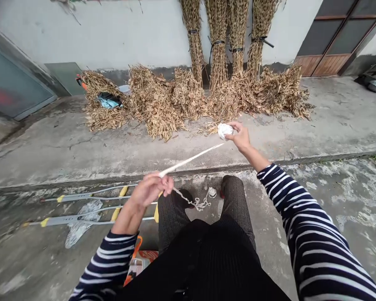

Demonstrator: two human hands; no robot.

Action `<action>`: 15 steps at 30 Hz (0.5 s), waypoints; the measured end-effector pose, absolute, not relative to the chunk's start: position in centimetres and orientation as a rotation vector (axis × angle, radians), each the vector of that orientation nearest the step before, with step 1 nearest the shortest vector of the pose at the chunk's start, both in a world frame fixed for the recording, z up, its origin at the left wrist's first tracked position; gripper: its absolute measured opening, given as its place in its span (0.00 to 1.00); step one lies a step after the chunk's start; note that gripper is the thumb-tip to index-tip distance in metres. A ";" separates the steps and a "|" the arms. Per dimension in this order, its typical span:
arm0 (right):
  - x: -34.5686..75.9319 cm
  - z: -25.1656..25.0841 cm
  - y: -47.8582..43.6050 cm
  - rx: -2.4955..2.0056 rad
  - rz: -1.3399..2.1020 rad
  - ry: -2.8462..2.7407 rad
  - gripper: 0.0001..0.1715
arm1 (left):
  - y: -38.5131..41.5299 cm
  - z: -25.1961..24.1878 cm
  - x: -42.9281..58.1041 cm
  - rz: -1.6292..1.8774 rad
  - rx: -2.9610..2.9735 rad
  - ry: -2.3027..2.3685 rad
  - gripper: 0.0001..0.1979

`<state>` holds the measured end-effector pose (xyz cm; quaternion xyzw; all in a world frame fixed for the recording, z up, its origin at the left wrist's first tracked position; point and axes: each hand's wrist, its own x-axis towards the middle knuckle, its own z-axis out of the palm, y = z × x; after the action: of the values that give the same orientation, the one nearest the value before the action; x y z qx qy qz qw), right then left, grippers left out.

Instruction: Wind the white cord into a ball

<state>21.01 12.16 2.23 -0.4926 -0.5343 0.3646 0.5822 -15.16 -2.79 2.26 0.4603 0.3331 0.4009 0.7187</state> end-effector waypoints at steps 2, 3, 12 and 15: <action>19.3 -0.8 10.9 -1.165 0.915 -1.241 0.31 | -2.5 5.8 -14.7 0.988 1.069 0.764 0.08; 18.3 -2.2 10.2 -1.168 0.943 -1.252 0.31 | -2.0 7.3 -14.3 1.032 1.111 0.792 0.08; 11.6 -6.1 1.9 -1.096 1.260 -1.464 0.27 | 10.5 9.1 -12.4 1.149 1.290 1.206 0.13; 12.2 -4.6 0.1 -1.029 1.363 -1.524 0.27 | 14.5 7.6 -12.7 1.090 1.305 1.245 0.11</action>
<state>12.16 0.12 -4.63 -0.4094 -0.6061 0.5421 0.4137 -12.72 14.51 7.58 0.5383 0.5135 0.4497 0.4942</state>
